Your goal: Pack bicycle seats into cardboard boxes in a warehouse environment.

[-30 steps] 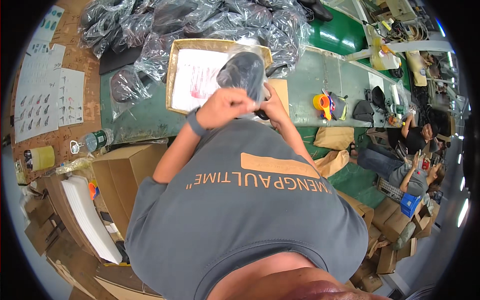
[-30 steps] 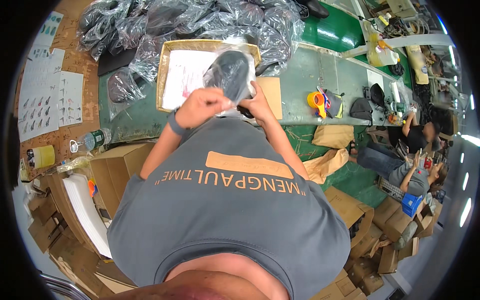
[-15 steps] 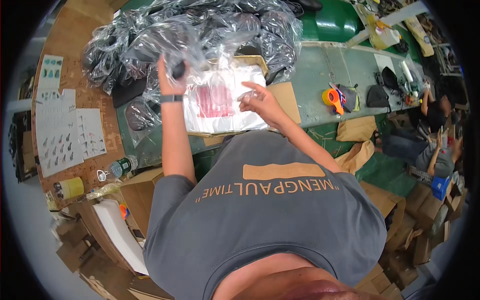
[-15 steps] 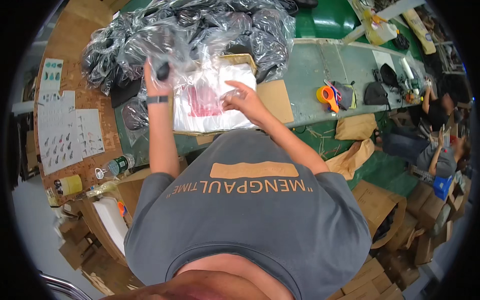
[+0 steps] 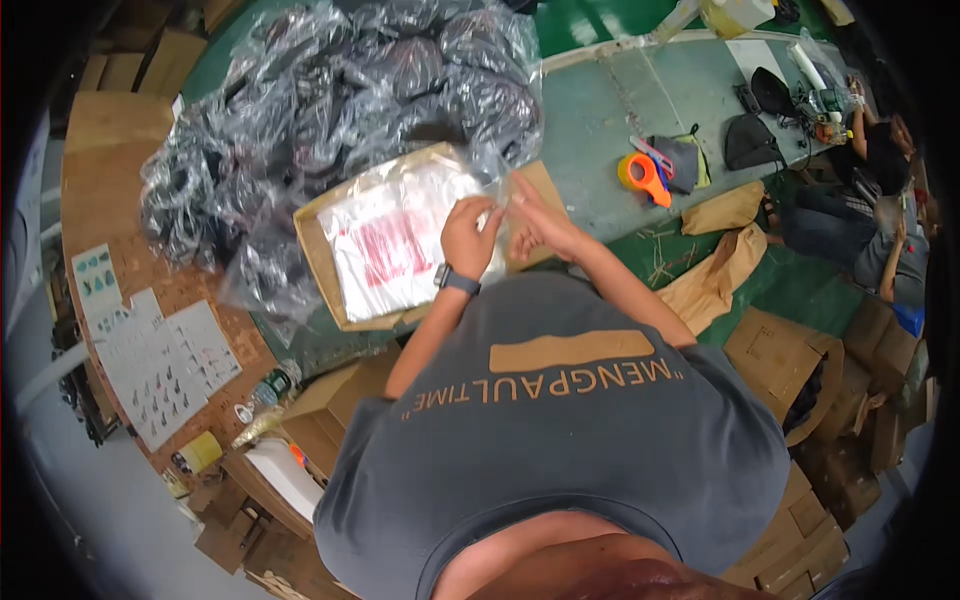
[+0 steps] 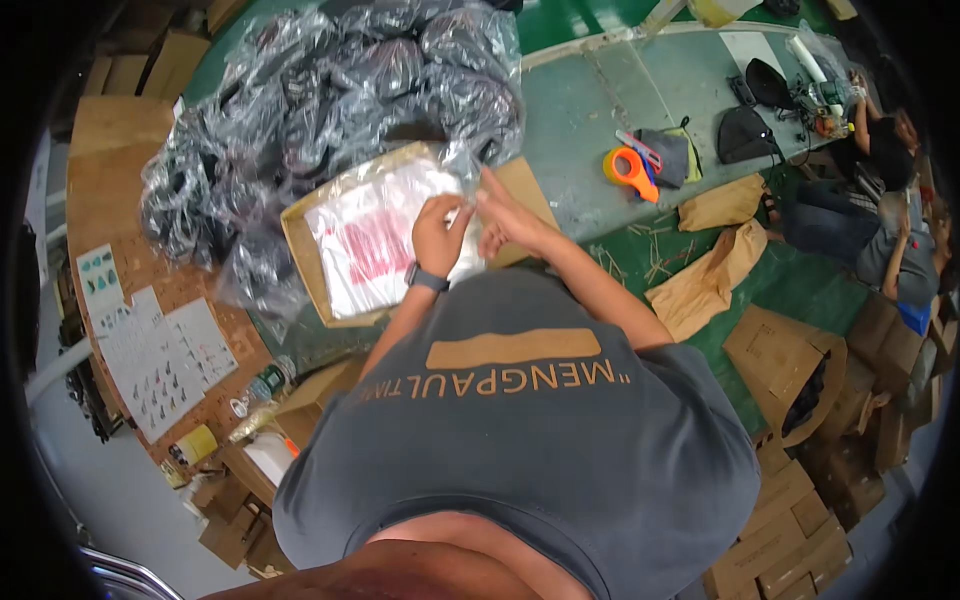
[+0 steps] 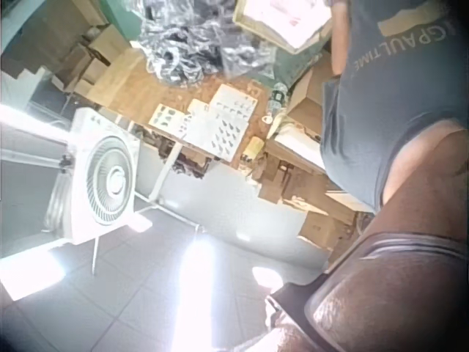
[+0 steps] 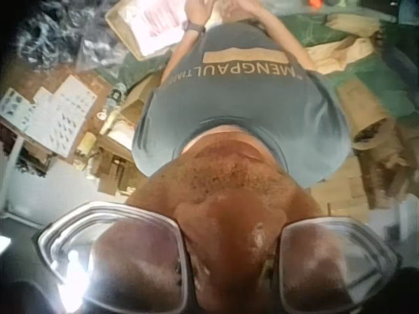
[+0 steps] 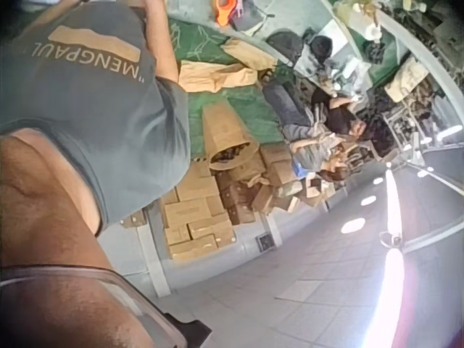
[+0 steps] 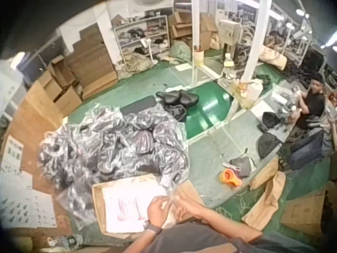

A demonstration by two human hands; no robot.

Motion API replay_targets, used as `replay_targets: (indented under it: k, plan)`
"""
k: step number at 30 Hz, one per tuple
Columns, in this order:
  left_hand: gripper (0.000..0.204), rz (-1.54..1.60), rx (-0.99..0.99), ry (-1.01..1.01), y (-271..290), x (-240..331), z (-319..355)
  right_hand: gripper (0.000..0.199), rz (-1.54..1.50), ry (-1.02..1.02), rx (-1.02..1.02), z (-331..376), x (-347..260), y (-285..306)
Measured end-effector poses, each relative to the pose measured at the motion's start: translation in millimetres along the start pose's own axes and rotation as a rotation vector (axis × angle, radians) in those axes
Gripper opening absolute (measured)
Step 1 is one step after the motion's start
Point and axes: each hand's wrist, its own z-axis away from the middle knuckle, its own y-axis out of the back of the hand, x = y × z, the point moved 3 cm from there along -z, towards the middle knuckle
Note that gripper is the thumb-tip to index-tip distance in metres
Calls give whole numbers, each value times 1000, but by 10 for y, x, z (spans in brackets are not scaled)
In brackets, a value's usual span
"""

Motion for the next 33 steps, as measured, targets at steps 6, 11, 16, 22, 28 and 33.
replay_targets:
  k: [6, 11, 16, 22, 28, 33]
  plan:
    - [14, -66, 95, 181, -98, -267, -355, 83, 183, 46, 166, -552, -286, 1348]
    - [19, 51, 184, 411, -258, -406, -289, 63, 310, 161, 296, -1575, -1012, 2610]
    - [14, 274, 224, 624, -547, -425, -310, 55, 303, 508, 409, -3234, -2390, 3363]
    - [37, 294, 164, 758, -829, -348, -521, 101, -178, 246, 246, -4832, -3446, 3251]
    - [15, 203, 34, 703, -898, -271, -700, 74, -282, 150, 126, -5021, -3274, 3517]
    - [15, 296, 101, 748, -741, -406, -610, 58, -410, 276, 250, -3941, -2674, 3460]
